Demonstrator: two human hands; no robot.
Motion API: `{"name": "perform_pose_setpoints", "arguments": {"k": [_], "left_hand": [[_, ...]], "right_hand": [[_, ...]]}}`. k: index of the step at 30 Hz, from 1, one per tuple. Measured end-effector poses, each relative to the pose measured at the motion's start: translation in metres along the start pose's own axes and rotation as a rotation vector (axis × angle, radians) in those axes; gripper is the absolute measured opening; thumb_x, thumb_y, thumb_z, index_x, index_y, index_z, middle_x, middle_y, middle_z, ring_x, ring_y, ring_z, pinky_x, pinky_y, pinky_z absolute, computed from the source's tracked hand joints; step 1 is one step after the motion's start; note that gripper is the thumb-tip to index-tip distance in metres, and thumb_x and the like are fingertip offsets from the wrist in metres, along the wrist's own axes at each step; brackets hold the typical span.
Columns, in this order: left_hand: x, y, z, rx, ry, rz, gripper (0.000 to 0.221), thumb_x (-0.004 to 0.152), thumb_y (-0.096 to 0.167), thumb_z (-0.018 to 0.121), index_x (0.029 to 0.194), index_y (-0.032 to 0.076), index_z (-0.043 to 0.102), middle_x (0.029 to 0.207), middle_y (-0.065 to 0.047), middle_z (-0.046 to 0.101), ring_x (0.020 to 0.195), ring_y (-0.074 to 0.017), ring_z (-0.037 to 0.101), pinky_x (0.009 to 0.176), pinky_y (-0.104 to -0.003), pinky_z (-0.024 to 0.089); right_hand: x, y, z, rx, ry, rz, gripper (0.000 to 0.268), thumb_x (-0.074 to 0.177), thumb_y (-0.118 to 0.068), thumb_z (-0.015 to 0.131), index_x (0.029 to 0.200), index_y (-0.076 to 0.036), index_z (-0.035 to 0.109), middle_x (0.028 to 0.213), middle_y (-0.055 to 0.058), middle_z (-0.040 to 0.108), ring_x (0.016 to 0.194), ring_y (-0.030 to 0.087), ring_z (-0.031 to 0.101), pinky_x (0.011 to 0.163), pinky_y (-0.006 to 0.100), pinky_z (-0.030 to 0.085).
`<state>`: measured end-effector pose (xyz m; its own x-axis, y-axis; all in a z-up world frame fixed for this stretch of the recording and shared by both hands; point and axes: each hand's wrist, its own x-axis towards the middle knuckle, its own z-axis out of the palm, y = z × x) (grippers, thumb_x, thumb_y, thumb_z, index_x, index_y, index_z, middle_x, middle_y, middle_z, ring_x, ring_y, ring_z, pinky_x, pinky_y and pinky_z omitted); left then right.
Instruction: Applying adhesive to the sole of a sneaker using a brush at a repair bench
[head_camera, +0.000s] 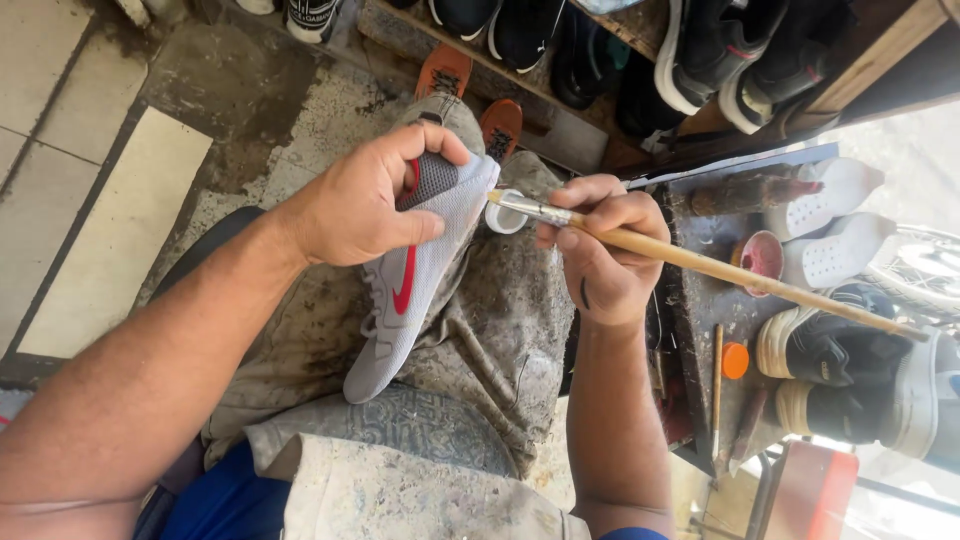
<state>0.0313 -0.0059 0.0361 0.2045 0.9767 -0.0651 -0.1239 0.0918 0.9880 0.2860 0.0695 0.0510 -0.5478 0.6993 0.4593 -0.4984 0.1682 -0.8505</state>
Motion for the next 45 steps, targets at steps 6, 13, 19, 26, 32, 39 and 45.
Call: {"name": "perform_pose_setpoints", "arguments": {"k": [6, 13, 19, 26, 32, 39, 45], "left_hand": [[-0.003, 0.006, 0.004, 0.105, 0.017, -0.014, 0.054, 0.081, -0.002, 0.069, 0.13, 0.012, 0.053, 0.074, 0.002, 0.059, 0.06, -0.0077, 0.052, 0.055, -0.025, 0.046], [-0.006, 0.007, 0.007, 0.215, 0.021, -0.005, 0.048, 0.082, 0.001, 0.069, 0.126, 0.016, 0.054, 0.07, 0.006, 0.054, 0.054, -0.006, 0.043, 0.052, -0.025, 0.039], [0.007, -0.027, -0.007, -0.037, 0.02, 0.019, 0.065, 0.08, -0.002, 0.072, 0.14, 0.013, 0.052, 0.085, -0.012, 0.069, 0.075, -0.0152, 0.067, 0.063, -0.027, 0.057], [0.016, -0.047, -0.014, -0.073, 0.031, 0.048, 0.065, 0.08, -0.004, 0.071, 0.139, 0.014, 0.052, 0.092, -0.012, 0.072, 0.079, -0.0148, 0.068, 0.066, -0.025, 0.058], [0.013, -0.045, -0.013, -0.092, 0.036, 0.062, 0.064, 0.079, -0.004, 0.072, 0.138, 0.012, 0.052, 0.094, -0.01, 0.071, 0.079, -0.0138, 0.068, 0.068, -0.024, 0.058], [0.009, -0.034, -0.014, -0.046, 0.053, 0.048, 0.064, 0.079, -0.004, 0.073, 0.137, 0.013, 0.053, 0.094, -0.011, 0.07, 0.08, -0.0145, 0.068, 0.07, -0.025, 0.059], [0.006, -0.027, -0.016, 0.024, 0.068, 0.048, 0.066, 0.078, -0.003, 0.074, 0.138, 0.013, 0.053, 0.093, -0.014, 0.069, 0.081, -0.017, 0.069, 0.068, -0.029, 0.059]], "right_hand": [[0.014, -0.007, -0.001, -0.219, 0.012, -0.019, 0.019, 0.092, 0.007, 0.069, 0.098, -0.008, 0.06, 0.109, 0.02, 0.065, 0.079, 0.026, 0.069, 0.076, 0.034, 0.065], [0.023, -0.007, -0.003, -0.122, 0.066, 0.039, 0.016, 0.093, 0.007, 0.071, 0.098, -0.003, 0.06, 0.096, 0.023, 0.068, 0.062, 0.022, 0.069, 0.054, 0.025, 0.061], [0.013, 0.024, -0.013, -0.02, 0.1, 0.056, 0.023, 0.087, 0.012, 0.071, 0.091, 0.004, 0.05, 0.088, 0.034, 0.064, 0.058, 0.032, 0.073, 0.052, 0.033, 0.064], [-0.007, 0.037, 0.002, -0.092, 0.084, 0.053, 0.017, 0.089, 0.01, 0.072, 0.091, -0.001, 0.06, 0.083, 0.027, 0.071, 0.054, 0.026, 0.072, 0.046, 0.029, 0.063], [-0.02, 0.035, 0.016, -0.202, 0.063, 0.017, 0.017, 0.089, 0.007, 0.074, 0.092, -0.001, 0.059, 0.081, 0.026, 0.071, 0.055, 0.022, 0.073, 0.048, 0.029, 0.065], [-0.011, 0.031, 0.023, -0.257, 0.037, -0.043, 0.016, 0.091, 0.006, 0.075, 0.095, -0.003, 0.062, 0.081, 0.022, 0.073, 0.055, 0.019, 0.072, 0.05, 0.026, 0.064], [-0.006, 0.023, 0.018, -0.407, 0.097, -0.156, 0.011, 0.097, 0.0, 0.071, 0.096, -0.003, 0.06, 0.082, 0.023, 0.073, 0.051, 0.018, 0.07, 0.046, 0.022, 0.058]]}}
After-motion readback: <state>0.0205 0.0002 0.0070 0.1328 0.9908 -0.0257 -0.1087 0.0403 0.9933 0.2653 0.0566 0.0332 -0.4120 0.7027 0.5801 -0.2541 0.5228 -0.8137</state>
